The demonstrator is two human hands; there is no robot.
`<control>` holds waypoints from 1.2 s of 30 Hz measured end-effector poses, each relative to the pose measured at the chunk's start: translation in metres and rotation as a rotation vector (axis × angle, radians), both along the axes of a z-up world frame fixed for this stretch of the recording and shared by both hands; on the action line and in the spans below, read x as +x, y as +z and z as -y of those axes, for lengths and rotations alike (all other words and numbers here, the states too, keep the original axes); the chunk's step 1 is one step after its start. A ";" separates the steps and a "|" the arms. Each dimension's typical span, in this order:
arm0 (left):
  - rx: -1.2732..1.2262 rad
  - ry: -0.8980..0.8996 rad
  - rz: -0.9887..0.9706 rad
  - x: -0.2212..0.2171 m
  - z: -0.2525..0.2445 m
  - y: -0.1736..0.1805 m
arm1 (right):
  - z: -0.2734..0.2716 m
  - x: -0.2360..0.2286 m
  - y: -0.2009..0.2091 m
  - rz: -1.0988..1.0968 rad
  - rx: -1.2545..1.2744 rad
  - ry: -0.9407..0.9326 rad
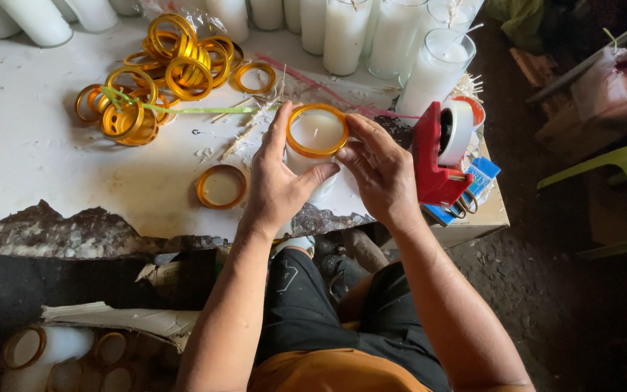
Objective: Assembling candles by fitting gold rings onto white jars and organizing them into boxes.
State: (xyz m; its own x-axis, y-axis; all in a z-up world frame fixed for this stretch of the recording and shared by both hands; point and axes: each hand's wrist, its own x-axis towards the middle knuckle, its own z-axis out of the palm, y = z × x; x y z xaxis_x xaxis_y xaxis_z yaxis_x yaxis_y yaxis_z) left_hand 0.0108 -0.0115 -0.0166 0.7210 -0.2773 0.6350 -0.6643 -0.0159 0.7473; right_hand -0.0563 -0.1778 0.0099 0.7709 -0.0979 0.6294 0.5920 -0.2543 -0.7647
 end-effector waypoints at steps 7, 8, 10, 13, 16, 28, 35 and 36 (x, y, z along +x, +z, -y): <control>-0.013 -0.018 0.007 0.002 0.000 0.002 | 0.003 0.004 -0.005 0.003 0.021 -0.010; -0.017 -0.021 0.008 0.002 0.000 0.002 | 0.003 0.004 -0.006 0.003 0.029 -0.011; -0.014 -0.017 0.012 0.003 0.000 0.001 | 0.003 0.006 -0.007 -0.001 0.036 -0.019; -0.026 -0.017 0.033 0.002 0.001 0.001 | 0.001 0.003 -0.005 -0.020 0.044 -0.026; -0.045 0.002 0.074 -0.005 -0.002 0.000 | 0.001 -0.016 0.003 -0.065 0.024 -0.091; -0.121 -0.222 0.098 -0.096 0.070 -0.037 | 0.152 -0.069 -0.038 -0.150 0.007 -0.673; -0.407 -0.881 -0.823 -0.079 0.197 -0.118 | 0.138 -0.048 -0.029 -0.245 0.144 -0.645; -0.407 -0.885 -0.821 -0.081 0.192 -0.100 | 0.117 -0.067 -0.006 -0.242 0.142 -0.648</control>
